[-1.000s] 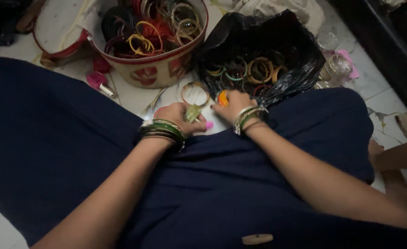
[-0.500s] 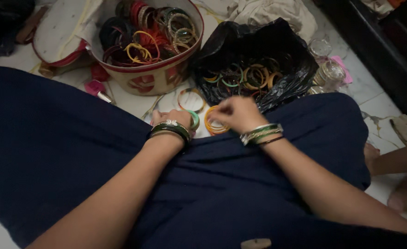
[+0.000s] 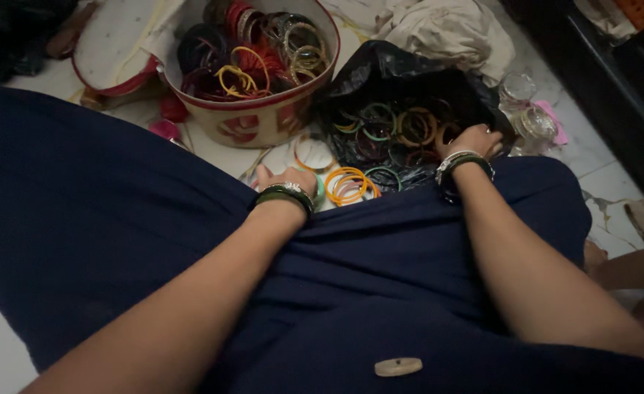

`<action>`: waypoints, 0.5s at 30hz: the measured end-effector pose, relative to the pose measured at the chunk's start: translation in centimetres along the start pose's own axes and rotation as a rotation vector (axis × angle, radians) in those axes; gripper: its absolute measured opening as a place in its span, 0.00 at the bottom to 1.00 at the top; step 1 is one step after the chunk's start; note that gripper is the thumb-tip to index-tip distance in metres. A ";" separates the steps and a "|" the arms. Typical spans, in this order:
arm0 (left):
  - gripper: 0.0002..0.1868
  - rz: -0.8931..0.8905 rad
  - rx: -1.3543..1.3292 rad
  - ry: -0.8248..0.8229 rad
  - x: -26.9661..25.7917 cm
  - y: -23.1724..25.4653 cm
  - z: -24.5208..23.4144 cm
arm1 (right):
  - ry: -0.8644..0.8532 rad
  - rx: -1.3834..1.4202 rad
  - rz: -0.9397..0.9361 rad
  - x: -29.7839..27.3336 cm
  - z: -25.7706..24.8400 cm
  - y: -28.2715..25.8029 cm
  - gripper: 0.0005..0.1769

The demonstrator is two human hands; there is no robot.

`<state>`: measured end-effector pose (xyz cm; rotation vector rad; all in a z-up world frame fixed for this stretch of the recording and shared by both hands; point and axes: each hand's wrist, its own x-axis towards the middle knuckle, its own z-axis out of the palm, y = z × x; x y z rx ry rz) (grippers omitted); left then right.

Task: The person sits on the floor and sorts colorful bangles from a black plastic bag into a white bucket. They pick up bangles, separate them by hand, and place them into the bucket.

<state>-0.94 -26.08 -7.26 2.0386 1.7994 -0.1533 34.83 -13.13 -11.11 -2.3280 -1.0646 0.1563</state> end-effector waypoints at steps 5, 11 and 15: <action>0.13 0.002 -0.059 -0.023 -1.0 0.0 -1.0 | -0.110 -0.323 -0.235 -1.2 -1.5 -0.8 0.18; 0.17 -0.011 -0.066 -0.050 -1.6 0.2 -1.5 | -0.079 0.064 -0.555 -8.4 -5.9 -3.1 0.12; 0.15 0.024 -0.061 -0.017 -1.2 0.1 -1.0 | -0.016 0.136 -1.098 -14.7 -7.6 -5.0 0.14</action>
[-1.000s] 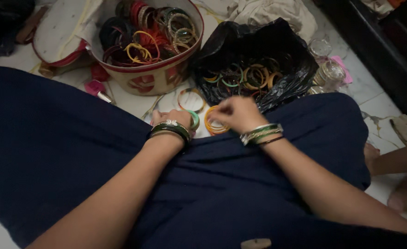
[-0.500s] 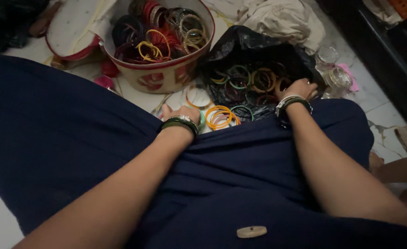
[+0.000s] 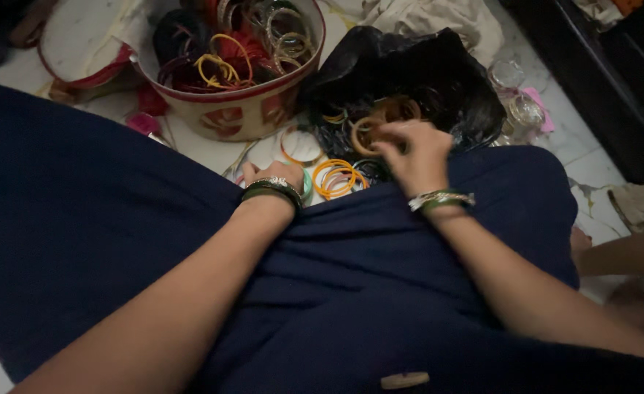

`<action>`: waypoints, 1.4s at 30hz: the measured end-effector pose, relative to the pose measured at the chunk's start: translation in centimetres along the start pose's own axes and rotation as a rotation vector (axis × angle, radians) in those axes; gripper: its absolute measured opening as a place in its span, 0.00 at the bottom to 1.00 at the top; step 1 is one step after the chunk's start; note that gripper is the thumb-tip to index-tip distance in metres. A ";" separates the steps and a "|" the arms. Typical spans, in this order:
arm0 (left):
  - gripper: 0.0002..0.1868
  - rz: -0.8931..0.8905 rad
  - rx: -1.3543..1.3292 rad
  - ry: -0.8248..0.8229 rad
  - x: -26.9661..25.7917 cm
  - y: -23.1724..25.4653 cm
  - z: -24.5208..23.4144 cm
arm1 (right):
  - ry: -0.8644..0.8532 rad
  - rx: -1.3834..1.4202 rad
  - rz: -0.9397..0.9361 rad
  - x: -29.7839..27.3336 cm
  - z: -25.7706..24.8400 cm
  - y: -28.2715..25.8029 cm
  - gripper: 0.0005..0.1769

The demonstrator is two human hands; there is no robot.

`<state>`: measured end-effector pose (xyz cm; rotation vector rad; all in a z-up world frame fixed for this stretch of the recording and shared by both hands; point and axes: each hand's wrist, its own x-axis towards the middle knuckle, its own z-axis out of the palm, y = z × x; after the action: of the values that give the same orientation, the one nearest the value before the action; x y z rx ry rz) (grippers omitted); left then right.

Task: The person sits on the floor and sorts colorful bangles from a black plastic bag into a white bucket. They pick up bangles, separate them by hand, and place them into the bucket.

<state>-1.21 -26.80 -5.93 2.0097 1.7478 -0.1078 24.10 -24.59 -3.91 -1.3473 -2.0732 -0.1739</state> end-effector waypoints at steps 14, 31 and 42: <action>0.16 -0.080 -0.057 -0.026 -0.6 0.1 -1.0 | -0.365 0.035 -0.135 2.2 5.5 -6.4 0.06; 0.26 -0.070 -1.414 0.189 1.5 -1.7 -0.8 | -0.479 0.827 0.374 0.7 3.5 -6.5 0.15; 0.17 0.292 -1.267 0.596 1.0 -0.5 -4.3 | -0.102 0.564 0.252 0.6 1.2 -9.6 0.22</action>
<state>-2.55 -24.09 -2.64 1.2753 1.1705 1.4252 15.21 -28.02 -2.24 -1.2528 -1.8128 0.5571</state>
